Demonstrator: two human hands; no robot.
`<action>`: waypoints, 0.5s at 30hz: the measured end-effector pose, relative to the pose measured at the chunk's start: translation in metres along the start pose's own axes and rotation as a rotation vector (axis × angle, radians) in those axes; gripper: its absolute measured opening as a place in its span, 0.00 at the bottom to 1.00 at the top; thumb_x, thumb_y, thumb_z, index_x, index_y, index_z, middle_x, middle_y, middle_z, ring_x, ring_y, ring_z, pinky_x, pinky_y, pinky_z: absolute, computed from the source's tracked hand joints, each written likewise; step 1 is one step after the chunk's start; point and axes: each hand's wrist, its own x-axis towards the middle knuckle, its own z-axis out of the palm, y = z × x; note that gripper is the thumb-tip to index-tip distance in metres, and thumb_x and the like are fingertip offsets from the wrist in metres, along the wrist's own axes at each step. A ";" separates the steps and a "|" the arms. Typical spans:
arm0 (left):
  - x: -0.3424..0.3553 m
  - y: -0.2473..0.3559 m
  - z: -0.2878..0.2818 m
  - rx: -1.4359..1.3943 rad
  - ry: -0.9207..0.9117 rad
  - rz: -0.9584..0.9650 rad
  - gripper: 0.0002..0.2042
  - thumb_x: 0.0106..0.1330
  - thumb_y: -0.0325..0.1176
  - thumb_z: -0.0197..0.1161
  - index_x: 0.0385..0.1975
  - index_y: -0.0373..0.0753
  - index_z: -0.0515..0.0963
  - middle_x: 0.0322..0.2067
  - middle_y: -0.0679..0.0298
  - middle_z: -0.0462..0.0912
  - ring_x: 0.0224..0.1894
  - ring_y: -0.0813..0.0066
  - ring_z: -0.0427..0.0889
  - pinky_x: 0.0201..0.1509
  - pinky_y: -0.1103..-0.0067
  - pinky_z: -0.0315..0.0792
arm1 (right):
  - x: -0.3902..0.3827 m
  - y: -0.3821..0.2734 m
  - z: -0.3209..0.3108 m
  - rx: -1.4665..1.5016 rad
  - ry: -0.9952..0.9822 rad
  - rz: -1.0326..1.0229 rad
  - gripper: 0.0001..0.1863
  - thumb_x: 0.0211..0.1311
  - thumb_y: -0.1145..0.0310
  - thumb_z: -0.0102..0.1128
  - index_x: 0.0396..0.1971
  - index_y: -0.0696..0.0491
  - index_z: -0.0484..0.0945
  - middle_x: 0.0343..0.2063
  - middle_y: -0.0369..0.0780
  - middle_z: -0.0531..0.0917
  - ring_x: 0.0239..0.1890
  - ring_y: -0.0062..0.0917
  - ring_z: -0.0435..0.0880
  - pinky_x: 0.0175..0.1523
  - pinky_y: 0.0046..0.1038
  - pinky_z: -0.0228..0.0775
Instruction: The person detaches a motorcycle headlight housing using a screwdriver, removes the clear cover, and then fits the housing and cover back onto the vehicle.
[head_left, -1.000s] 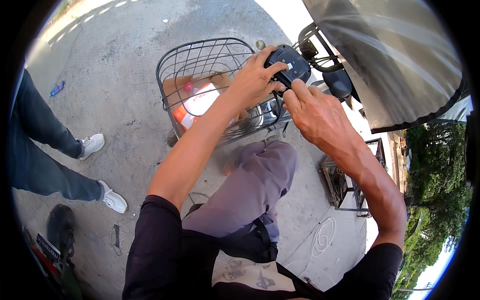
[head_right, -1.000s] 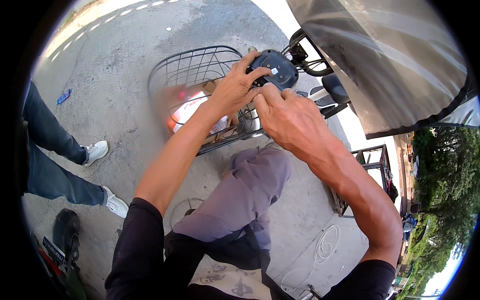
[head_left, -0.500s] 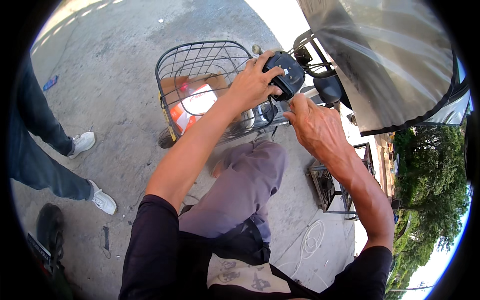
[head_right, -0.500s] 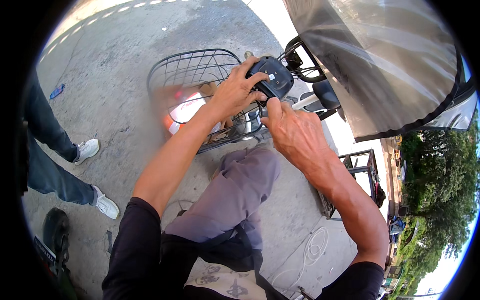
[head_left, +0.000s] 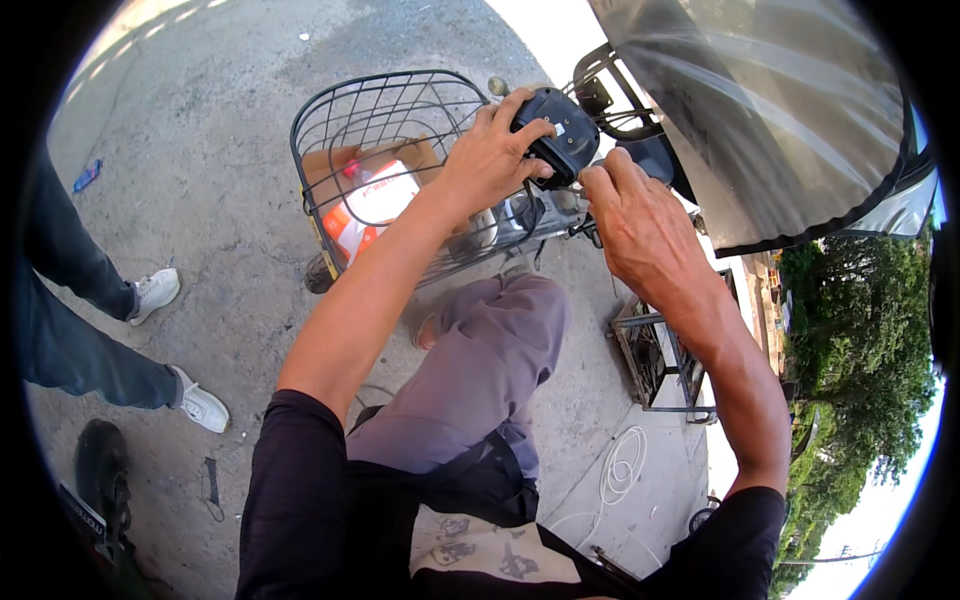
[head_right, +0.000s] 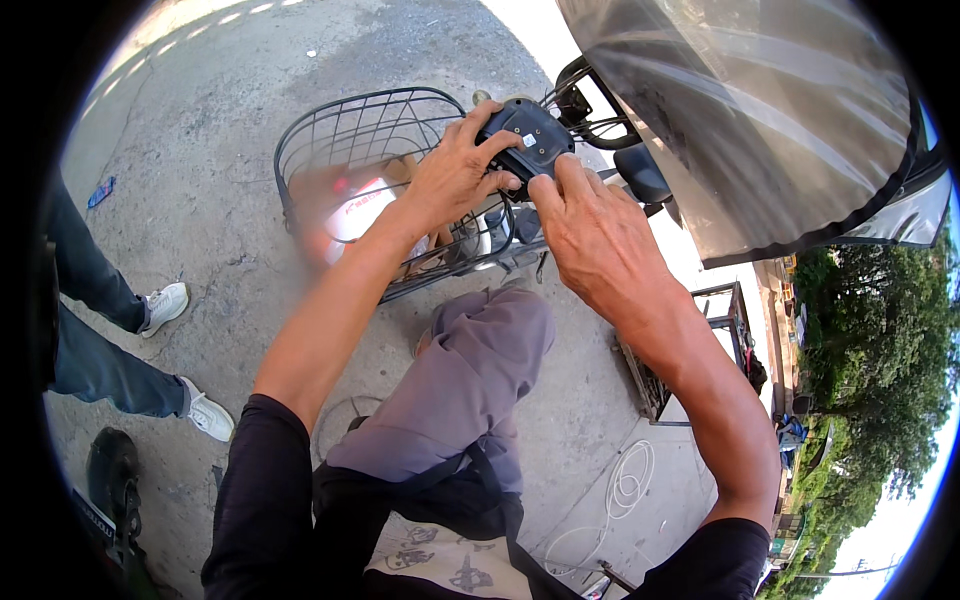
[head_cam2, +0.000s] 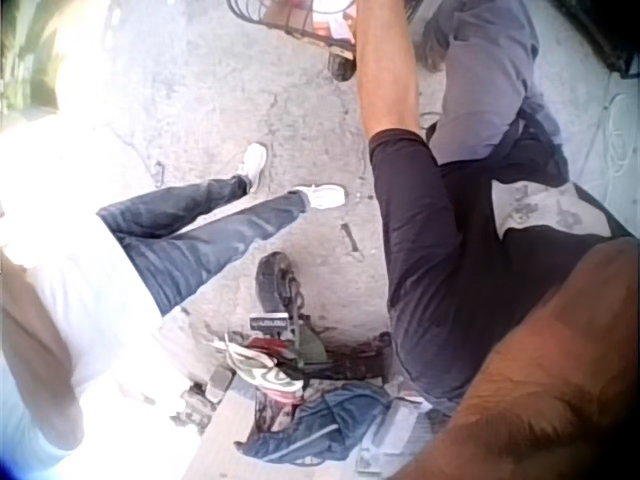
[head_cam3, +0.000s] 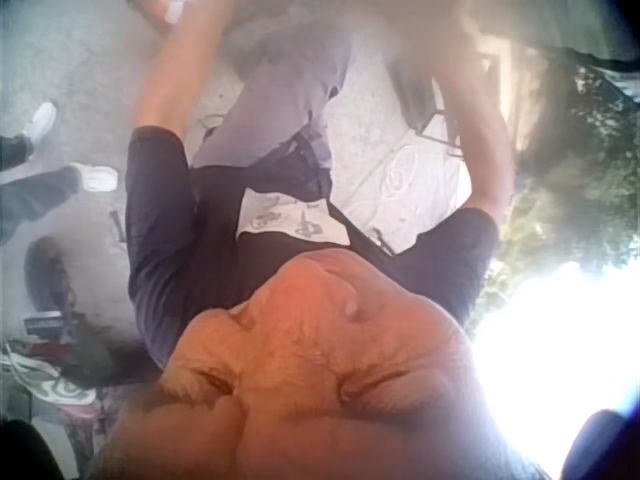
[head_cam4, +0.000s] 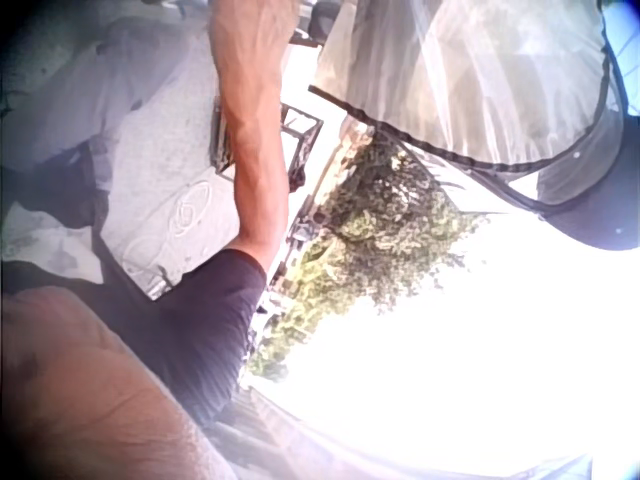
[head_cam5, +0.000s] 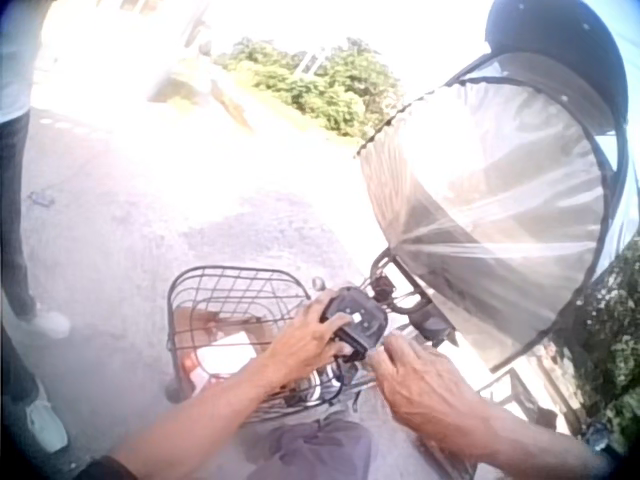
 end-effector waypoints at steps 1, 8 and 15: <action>0.000 0.000 -0.001 0.006 0.000 -0.004 0.25 0.65 0.43 0.78 0.61 0.55 0.77 0.76 0.57 0.63 0.69 0.37 0.73 0.67 0.52 0.80 | 0.000 0.002 0.003 0.012 -0.009 -0.048 0.07 0.73 0.70 0.64 0.39 0.56 0.75 0.33 0.44 0.79 0.34 0.39 0.90 0.33 0.38 0.80; 0.001 0.000 0.003 0.013 -0.004 0.003 0.24 0.66 0.43 0.77 0.60 0.55 0.77 0.76 0.56 0.63 0.69 0.37 0.73 0.67 0.52 0.80 | -0.005 -0.012 0.001 0.102 -0.323 0.266 0.06 0.68 0.74 0.62 0.40 0.59 0.75 0.35 0.45 0.77 0.39 0.39 0.87 0.40 0.39 0.81; 0.002 0.003 0.001 -0.011 -0.017 -0.016 0.24 0.66 0.44 0.77 0.60 0.54 0.77 0.76 0.56 0.63 0.69 0.37 0.73 0.67 0.52 0.80 | -0.002 0.001 0.010 0.070 -0.008 -0.212 0.11 0.78 0.67 0.61 0.35 0.58 0.75 0.33 0.46 0.80 0.31 0.42 0.88 0.35 0.41 0.80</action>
